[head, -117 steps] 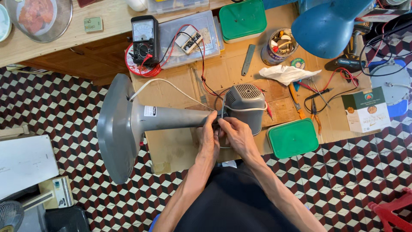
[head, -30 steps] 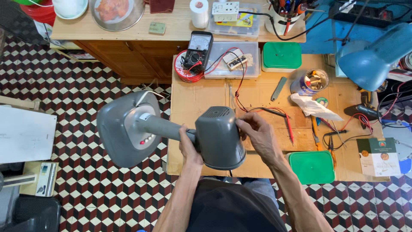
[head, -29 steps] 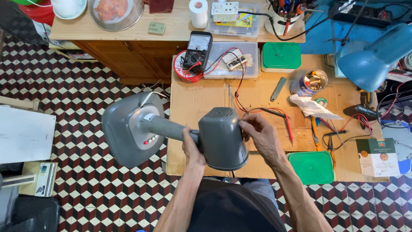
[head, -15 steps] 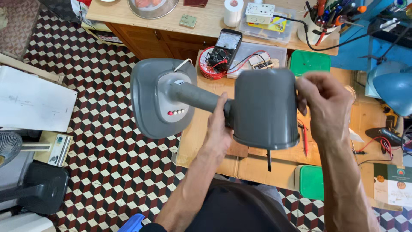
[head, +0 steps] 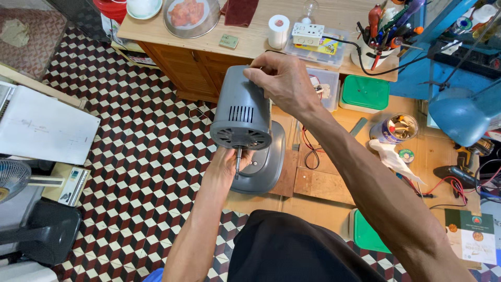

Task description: The person wipes a fan with a tissue, then uses a power drill to remove the motor housing. They plug in the fan and test the motor by pressing buttons on the base. The person uses pliers to adjust internal components and continues testing the fan's operation.

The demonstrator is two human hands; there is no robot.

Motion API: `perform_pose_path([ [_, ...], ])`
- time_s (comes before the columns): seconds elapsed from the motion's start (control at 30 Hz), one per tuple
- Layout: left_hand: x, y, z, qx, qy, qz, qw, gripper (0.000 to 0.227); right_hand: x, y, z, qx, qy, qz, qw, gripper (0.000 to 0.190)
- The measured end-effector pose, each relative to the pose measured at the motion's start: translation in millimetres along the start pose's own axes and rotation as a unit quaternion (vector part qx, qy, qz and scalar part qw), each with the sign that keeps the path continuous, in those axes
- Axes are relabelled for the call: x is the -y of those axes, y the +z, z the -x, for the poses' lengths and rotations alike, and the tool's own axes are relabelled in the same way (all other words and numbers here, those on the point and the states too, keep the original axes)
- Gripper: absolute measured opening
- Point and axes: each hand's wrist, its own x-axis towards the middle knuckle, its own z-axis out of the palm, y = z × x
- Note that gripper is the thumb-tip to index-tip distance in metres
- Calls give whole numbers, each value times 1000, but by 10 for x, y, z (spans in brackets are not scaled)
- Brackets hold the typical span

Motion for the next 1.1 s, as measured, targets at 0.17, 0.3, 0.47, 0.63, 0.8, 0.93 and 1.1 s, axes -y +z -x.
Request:
perform_pose_path([
  [0.17,-223,-125,26,56,29,-37,997,15,-37,-18,-45,16,-11,-49,999,21],
  [0.3,-379,-271,-146,51,50,-79,994,9,-106,30,-29,14,30,-80,996,21],
  [0.47,-435,-313,-482,22,20,-124,992,14,-222,-30,-1,-12,54,-80,995,20],
  [0.63,-391,-185,-630,35,-36,-214,976,20,-325,-105,-40,-47,74,-62,994,22],
  [0.8,-534,-75,-649,38,-62,-341,937,27,-444,-144,-213,-28,134,-177,975,36],
  [0.93,-652,-21,-494,-26,-8,-544,838,35,-526,-112,-287,9,137,-160,977,39],
  [1.1,-869,460,-9,-107,216,-587,773,67,-569,-77,-294,45,106,-157,981,41],
])
